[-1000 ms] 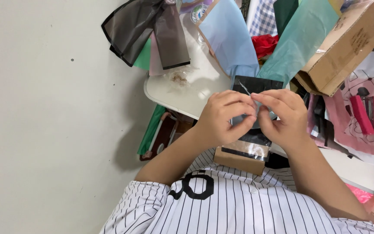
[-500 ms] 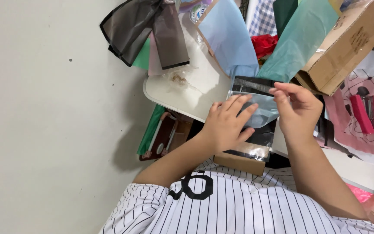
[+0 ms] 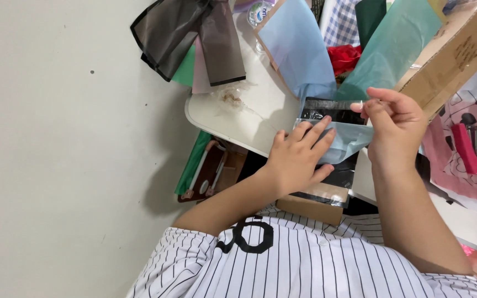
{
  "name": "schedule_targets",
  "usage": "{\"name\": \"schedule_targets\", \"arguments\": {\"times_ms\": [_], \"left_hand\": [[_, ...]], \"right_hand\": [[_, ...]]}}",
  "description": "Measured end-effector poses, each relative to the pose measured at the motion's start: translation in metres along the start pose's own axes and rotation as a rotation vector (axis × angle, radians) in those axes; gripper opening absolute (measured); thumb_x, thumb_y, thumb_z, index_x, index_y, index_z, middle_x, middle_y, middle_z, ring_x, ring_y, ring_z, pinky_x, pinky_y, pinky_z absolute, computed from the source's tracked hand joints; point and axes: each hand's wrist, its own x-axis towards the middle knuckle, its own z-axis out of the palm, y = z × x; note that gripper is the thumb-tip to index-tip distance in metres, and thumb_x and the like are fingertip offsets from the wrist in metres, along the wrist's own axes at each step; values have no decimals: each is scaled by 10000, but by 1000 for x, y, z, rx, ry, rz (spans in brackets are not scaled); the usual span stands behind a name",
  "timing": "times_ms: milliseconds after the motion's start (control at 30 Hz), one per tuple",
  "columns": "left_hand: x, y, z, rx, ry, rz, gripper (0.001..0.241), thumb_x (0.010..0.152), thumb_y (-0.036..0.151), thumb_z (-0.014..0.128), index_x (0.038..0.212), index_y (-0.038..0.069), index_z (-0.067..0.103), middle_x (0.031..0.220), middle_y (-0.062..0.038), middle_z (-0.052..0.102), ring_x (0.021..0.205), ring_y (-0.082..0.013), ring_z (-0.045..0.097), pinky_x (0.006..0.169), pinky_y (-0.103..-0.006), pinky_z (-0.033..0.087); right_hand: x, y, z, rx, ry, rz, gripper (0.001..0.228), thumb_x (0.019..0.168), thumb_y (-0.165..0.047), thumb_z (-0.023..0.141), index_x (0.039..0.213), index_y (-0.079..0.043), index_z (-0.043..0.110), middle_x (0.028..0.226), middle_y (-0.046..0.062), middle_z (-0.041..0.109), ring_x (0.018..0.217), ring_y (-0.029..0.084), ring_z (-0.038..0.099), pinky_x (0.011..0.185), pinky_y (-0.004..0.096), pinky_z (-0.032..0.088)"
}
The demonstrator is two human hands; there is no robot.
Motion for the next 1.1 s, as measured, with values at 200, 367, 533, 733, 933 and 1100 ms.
{"name": "schedule_targets", "arguments": {"times_ms": [200, 367, 533, 733, 933, 1100], "left_hand": [[2, 1, -2, 61, 64, 21, 714, 874, 683, 596, 1443, 253, 564, 1596, 15, 447, 1300, -206, 505, 868, -495, 502], [1, -3, 9, -83, 128, 69, 645, 896, 567, 537, 1421, 192, 526, 1498, -81, 482, 1264, -265, 469, 867, -492, 442], [1, -2, 14, -97, 102, 69, 521, 887, 536, 555, 1271, 191, 623, 1284, -73, 574, 1268, -292, 481, 865, -514, 446], [0, -6, 16, -221, 136, 35, 529, 885, 541, 523, 1183, 129, 673, 1193, -141, 592, 1260, -378, 518, 859, -531, 481], [1, -28, 19, -749, 315, -62, 731, 826, 565, 708, 1434, 192, 545, 1275, -53, 522, 1135, -290, 627, 1009, -488, 504], [14, -46, 9, -966, 390, -353, 292, 895, 406, 732, 1123, 226, 695, 1023, 60, 652, 807, -137, 671, 751, -318, 544]], "right_hand": [[-3, -36, 26, -66, -252, -149, 148, 1081, -11, 667, 1220, -58, 673, 842, 44, 691, 921, 162, 763, 1000, 351, 667], [-1, -47, 51, -272, -362, -292, 236, 1012, 39, 712, 1214, -83, 724, 899, 109, 753, 769, 119, 720, 607, 197, 556], [-3, -41, 71, -342, -382, -320, 254, 981, 23, 673, 1145, -153, 755, 859, 39, 763, 656, 37, 657, 492, 160, 507], [-5, -23, 77, -277, -390, -396, 253, 953, 24, 717, 1144, -138, 754, 848, 31, 762, 747, 78, 682, 724, 237, 549], [-4, -13, 55, -96, -385, -386, 182, 1019, 26, 607, 1197, 9, 641, 894, 179, 734, 767, 163, 669, 793, 327, 592], [0, 0, 36, -31, -433, -528, 729, 957, -587, 609, 1258, 77, 583, 924, 222, 709, 845, 222, 693, 868, 367, 577]]}}
